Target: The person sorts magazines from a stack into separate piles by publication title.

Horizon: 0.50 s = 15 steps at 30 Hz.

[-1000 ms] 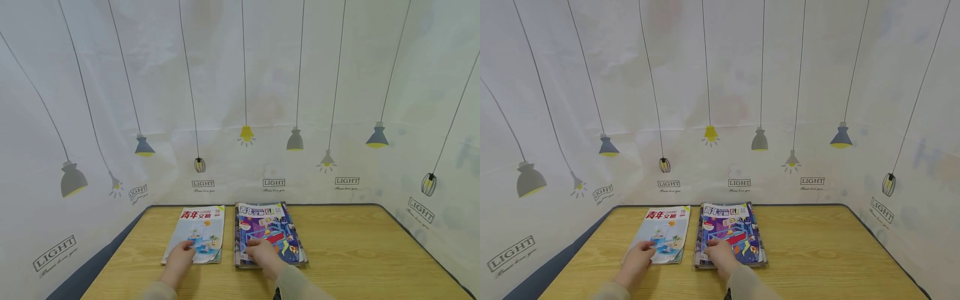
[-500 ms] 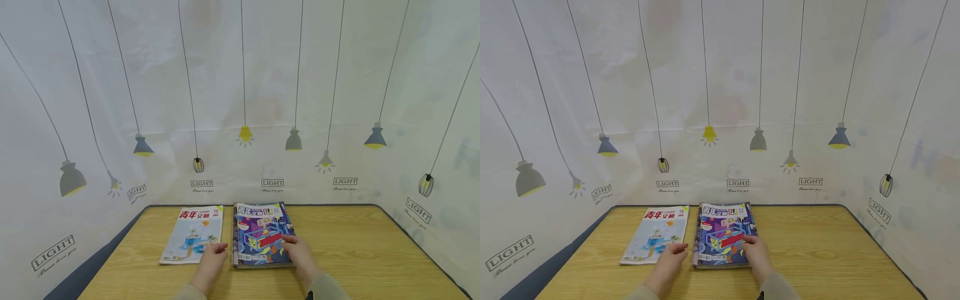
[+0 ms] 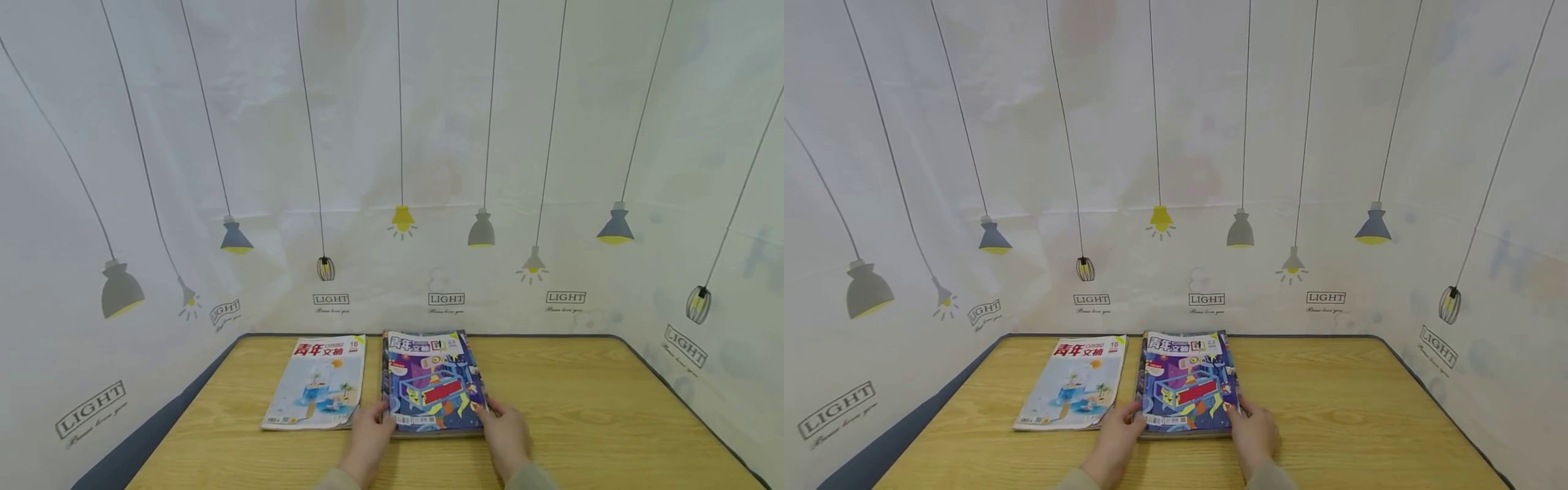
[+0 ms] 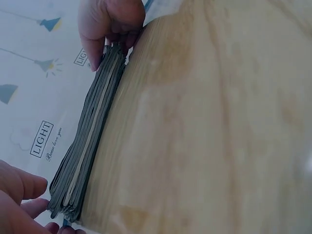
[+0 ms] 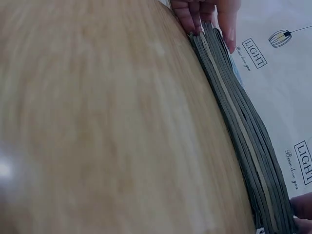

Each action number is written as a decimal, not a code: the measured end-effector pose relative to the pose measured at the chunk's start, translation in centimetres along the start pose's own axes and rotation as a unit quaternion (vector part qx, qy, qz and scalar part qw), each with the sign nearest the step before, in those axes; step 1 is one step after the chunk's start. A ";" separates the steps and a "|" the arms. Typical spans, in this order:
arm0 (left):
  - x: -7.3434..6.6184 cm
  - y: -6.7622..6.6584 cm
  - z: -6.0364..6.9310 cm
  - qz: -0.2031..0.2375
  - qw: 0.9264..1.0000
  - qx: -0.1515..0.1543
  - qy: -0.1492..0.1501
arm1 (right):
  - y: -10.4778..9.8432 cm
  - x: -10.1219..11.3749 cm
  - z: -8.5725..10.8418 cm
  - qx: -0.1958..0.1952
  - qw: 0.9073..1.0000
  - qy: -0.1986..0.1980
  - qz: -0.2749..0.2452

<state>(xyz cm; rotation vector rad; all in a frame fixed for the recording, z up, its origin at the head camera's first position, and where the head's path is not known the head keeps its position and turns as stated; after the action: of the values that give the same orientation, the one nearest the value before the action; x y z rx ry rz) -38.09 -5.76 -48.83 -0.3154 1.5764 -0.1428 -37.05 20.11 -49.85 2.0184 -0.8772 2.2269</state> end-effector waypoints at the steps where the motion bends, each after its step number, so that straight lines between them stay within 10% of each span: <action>1: 0.1 0.1 0.0 -0.005 1.000 0.002 0.003 | 0.0 -0.1 0.0 -0.003 1.000 -0.002 0.010; 15: 0.6 0.5 0.2 -0.001 0.999 -0.015 -0.047 | 0.0 -0.1 0.3 -0.024 0.999 -0.032 0.027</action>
<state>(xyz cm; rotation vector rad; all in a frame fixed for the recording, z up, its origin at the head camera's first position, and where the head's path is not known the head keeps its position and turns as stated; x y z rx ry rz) -37.92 -5.38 -49.53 -0.3423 1.4870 -0.1057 -36.73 20.00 -49.95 2.0798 -0.9920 2.1575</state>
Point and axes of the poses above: each hand's wrist, its own z-axis away from the middle knuckle, its own y-axis out of the palm, x = y × z, the point moved 6 cm from there along -z, towards the middle knuckle, and after that the axes turned 3 degrees about -y, right-handed, at the moved point
